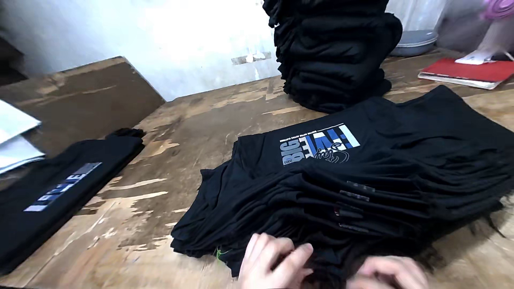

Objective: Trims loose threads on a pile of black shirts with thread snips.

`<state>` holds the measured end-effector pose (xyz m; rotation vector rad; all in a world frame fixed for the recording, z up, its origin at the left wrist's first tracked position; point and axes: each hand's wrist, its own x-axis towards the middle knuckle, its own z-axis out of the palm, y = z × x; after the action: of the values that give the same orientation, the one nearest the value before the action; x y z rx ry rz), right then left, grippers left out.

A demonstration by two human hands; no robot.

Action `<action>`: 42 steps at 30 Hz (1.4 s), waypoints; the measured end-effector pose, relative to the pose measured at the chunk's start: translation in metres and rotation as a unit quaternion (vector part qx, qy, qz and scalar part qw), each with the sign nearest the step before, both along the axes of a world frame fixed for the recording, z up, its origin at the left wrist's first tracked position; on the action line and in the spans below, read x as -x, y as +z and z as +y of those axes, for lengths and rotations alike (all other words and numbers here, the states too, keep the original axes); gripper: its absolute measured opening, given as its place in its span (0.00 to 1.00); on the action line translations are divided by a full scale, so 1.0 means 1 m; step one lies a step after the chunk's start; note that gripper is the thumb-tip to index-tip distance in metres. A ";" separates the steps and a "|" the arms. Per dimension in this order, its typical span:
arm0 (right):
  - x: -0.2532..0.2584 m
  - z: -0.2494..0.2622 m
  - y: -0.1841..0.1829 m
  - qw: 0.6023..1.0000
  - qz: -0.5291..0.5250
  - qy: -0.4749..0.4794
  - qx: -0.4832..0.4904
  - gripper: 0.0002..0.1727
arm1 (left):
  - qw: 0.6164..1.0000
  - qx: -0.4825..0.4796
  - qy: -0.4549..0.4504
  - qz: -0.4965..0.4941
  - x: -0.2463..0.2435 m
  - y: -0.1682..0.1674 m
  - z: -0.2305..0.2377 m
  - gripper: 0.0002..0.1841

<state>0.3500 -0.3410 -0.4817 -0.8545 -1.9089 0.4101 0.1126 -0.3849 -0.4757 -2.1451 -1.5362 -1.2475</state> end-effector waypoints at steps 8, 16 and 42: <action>0.015 0.018 0.014 0.981 -0.137 -0.129 -0.054 0.20 | 0.991 0.028 0.128 -0.029 -0.020 0.022 0.052 0.10; 0.029 0.017 -0.001 0.994 -0.011 -0.015 -0.106 0.05 | 0.958 0.152 0.241 0.031 -0.041 0.046 0.051 0.18; 0.034 0.015 -0.005 0.991 0.136 -0.007 -0.010 0.03 | 0.993 0.074 0.076 0.046 -0.033 0.048 -0.004 0.10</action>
<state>0.3164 -0.3255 -0.4862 -0.7574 -1.6525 0.4722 0.1453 -0.3886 -0.4278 -2.0946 -1.7631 -1.0004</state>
